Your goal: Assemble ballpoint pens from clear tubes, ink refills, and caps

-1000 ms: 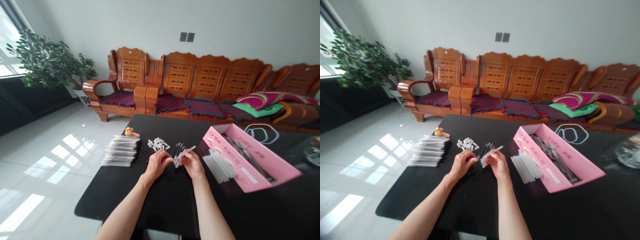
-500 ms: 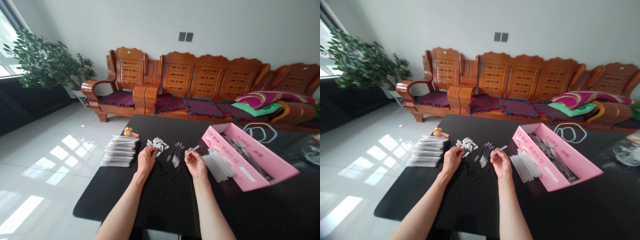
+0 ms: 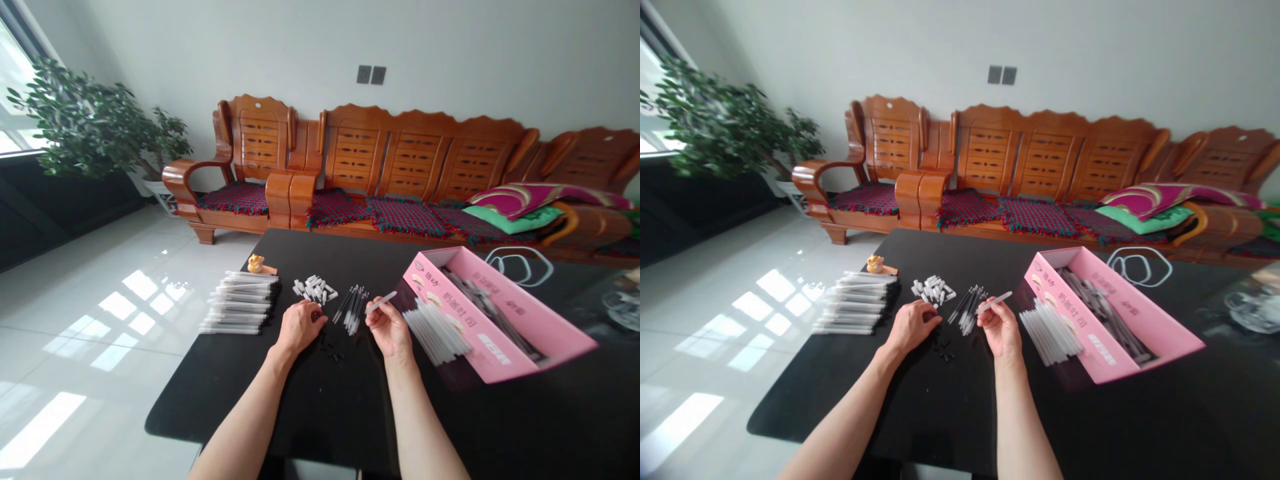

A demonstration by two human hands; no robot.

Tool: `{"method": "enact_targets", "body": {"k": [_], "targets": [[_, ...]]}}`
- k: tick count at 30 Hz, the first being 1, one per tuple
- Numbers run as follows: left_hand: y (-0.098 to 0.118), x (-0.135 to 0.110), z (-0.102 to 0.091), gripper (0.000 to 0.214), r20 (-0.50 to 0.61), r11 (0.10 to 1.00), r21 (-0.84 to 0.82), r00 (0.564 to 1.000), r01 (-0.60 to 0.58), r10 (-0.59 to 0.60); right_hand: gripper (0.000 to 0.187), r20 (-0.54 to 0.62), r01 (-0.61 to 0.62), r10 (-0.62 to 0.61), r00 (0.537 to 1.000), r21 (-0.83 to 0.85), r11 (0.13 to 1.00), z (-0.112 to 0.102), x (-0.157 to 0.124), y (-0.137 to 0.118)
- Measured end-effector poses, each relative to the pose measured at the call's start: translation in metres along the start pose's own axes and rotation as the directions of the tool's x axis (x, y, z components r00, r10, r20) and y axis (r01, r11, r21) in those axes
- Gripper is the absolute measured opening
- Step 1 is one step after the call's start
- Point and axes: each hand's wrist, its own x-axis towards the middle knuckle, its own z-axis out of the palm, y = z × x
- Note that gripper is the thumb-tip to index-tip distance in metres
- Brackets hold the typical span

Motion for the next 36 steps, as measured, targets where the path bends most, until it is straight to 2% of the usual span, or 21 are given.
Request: {"method": "enact_targets", "body": {"k": [10, 14, 16, 18, 20, 22, 26, 30, 36], "targets": [[-0.009, -0.002, -0.002, 0.010, 0.108, 0.994, -0.017, 0.988, -0.109, 0.111, 0.009, 0.076, 0.014, -0.016, 0.997, 0.034, 0.999, -0.004, 0.003, 0.001], [-0.001, -0.002, -0.002, 0.009, 0.046, 0.989, -0.058, 0.989, -0.137, 0.140, 0.010, 0.065, 0.020, -0.021, 0.998, 0.020, 1.000, -0.003, 0.003, 0.002], [0.003, -0.002, -0.001, 0.008, -0.005, 0.978, -0.177, 0.994, -0.107, 0.108, 0.011, 0.058, 0.025, -0.024, 0.998, -0.009, 1.000, -0.002, 0.001, 0.003], [0.006, -0.001, 0.002, 0.011, -0.002, 0.921, -0.387, 0.999, -0.037, 0.040, 0.012, 0.074, 0.019, -0.015, 0.997, -0.044, 0.999, 0.000, -0.001, 0.005], [0.008, 0.000, 0.006, 0.017, 0.046, 0.803, -0.594, 0.999, 0.036, -0.011, 0.015, 0.116, 0.003, 0.006, 0.993, -0.079, 0.997, 0.003, -0.003, 0.007], [0.008, 0.002, 0.011, 0.021, 0.087, 0.692, -0.717, 0.996, 0.080, -0.025, 0.016, 0.156, -0.009, 0.026, 0.987, -0.110, 0.994, 0.007, -0.006, 0.009], [0.009, 0.004, 0.016, 0.026, 0.151, 0.563, -0.815, 0.988, 0.133, -0.015, 0.017, 0.183, -0.012, 0.042, 0.982, -0.163, 0.987, 0.015, -0.008, 0.012], [0.010, 0.005, 0.018, 0.027, 0.166, 0.448, -0.881, 0.986, 0.154, -0.011, 0.018, 0.180, 0.004, 0.031, 0.983, -0.192, 0.981, 0.017, -0.009, 0.013], [0.009, 0.004, 0.020, 0.023, 0.176, 0.452, -0.879, 0.984, 0.150, 0.016, 0.019, 0.166, 0.002, 0.037, 0.985, -0.232, 0.973, 0.019, -0.010, 0.013]]}}
